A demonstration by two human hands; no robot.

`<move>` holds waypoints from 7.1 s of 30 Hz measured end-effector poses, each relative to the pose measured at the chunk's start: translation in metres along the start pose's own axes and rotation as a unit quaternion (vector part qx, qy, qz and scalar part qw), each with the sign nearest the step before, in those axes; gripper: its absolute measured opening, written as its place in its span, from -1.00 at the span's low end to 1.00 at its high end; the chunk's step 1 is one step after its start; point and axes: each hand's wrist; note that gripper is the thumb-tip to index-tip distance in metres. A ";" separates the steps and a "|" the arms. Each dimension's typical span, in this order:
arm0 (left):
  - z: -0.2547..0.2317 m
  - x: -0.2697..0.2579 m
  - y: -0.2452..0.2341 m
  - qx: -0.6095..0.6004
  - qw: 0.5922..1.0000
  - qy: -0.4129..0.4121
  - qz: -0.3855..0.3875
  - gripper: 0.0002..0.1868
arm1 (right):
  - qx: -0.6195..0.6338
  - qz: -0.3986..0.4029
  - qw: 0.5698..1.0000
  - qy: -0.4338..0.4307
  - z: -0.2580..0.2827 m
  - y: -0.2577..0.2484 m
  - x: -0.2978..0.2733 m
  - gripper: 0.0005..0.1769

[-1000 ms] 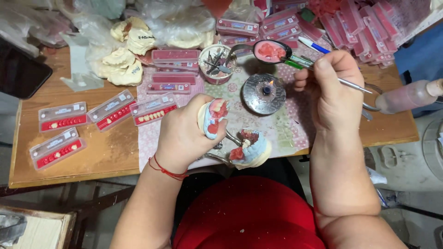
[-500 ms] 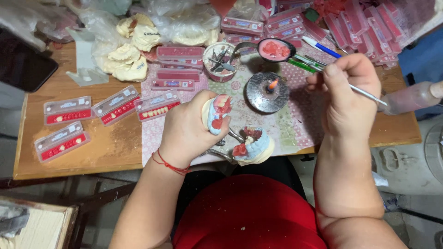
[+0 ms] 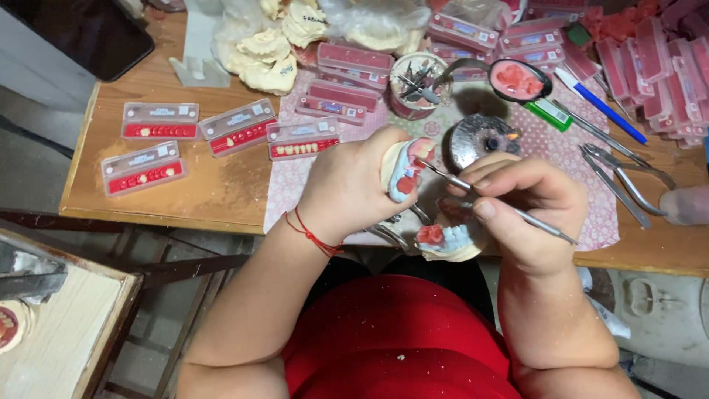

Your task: Shaping and adjusting a dental prosthesis on a plaster model using a hand carver and dental materials.

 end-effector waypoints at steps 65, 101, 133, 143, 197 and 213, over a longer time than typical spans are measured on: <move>-0.005 -0.003 -0.008 -0.009 1.000 0.007 0.001 -0.58 | 0.006 -0.045 0.999 0.022 0.009 0.021 0.022 -0.65; -0.010 -0.003 -0.020 -0.026 0.999 -0.006 0.044 -0.51 | -0.461 0.251 0.835 -0.163 0.062 0.000 0.069 -0.86; -0.001 -0.004 -0.009 0.003 1.000 0.003 0.014 -0.52 | -0.491 0.163 0.841 -0.160 0.031 -0.027 0.038 -0.78; 0.004 -0.002 0.001 0.010 0.997 0.067 -0.022 -0.56 | -0.314 -0.008 0.949 -0.003 0.007 -0.128 0.025 -0.70; -0.054 0.004 -0.001 0.080 0.995 0.051 0.017 -0.56 | -0.479 -0.342 0.802 -0.105 -0.007 -0.164 -0.120 -0.62; -0.074 0.005 -0.006 0.079 0.995 0.055 0.018 -0.65 | -0.377 -0.216 0.900 0.015 -0.006 -0.098 -0.112 -0.07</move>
Point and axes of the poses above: each hand's wrist, its own x-axis towards the middle knuckle, its own y-axis out of the palm, z = x × y, and after that the axes turned 14 degrees about z, right-handed
